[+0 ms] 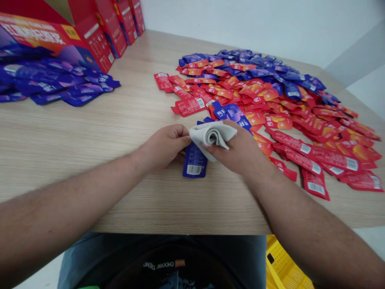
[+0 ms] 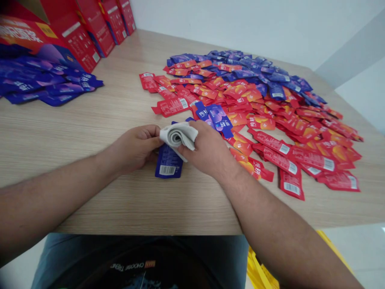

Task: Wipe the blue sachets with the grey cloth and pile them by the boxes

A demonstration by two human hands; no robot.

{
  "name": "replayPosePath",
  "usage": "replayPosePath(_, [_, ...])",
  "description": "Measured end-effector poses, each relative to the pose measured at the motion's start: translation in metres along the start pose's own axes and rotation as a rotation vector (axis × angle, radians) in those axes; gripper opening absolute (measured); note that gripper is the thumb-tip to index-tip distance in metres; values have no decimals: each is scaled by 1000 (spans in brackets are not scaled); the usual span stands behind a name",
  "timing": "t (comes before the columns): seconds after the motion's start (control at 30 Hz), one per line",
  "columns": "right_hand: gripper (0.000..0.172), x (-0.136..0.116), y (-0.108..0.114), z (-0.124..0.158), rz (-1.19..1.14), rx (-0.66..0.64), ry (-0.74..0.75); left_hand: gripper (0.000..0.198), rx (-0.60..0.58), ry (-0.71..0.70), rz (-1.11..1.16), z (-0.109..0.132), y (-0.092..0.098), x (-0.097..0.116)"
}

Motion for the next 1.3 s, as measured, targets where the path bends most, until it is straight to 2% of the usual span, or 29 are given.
replayPosePath(0.07, [19,-2,1,1,39,23,20,16,9,31,33,2,-1,1])
replayPosePath(0.2, [17,-31,-25,10,-87,-255,231,19,43,16,64,3,0,6])
replayPosePath(0.27, [18,-32,-22,10,-67,-218,215,20,54,21,69,2,1,5])
replayPosePath(0.37, [14,-21,-4,5,2,-30,111,20,68,58,81,2,2,2])
replayPosePath(0.4, [13,-22,-6,5,-13,-46,123,20,67,64,89,2,2,1])
replayPosePath(0.53, [14,-39,-31,14,-103,-340,282,21,71,64,120,3,1,3])
replayPosePath(0.57, [14,-39,-32,14,-97,-341,280,21,79,66,123,4,1,4])
replayPosePath(0.67, [17,-31,-20,9,-51,-171,182,19,100,63,132,4,2,6])
replayPosePath(0.7, [17,-30,-20,9,-51,-162,174,18,103,61,132,4,2,6])
replayPosePath(0.83, [17,-38,-38,16,-76,-379,255,18,98,64,111,3,3,4])
replayPosePath(0.87, [17,-37,-37,15,-74,-367,250,18,98,61,116,3,3,4])
replayPosePath(0.97, [17,-24,-16,6,-61,-153,178,17,89,52,140,3,3,6])
replayPosePath(1.0, [16,-22,-13,4,-75,-131,174,17,85,52,144,2,3,6])
replayPosePath(1.13, [14,-30,-27,10,-204,-372,277,17,85,50,145,2,3,8])
replayPosePath(1.17, [14,-29,-25,10,-198,-356,268,17,82,54,153,2,3,7])
replayPosePath(1.27, [15,-16,-5,2,-92,-124,158,15,75,59,176,1,4,6])
replayPosePath(1.3, [15,-15,-4,2,-84,-110,152,14,74,57,174,1,4,6])
Point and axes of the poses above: each hand's wrist, its own z-axis away from the middle knuckle, its own y-axis out of the back of the hand, x = y × z, the point moved 9 cm from there along -z, towards the middle knuckle
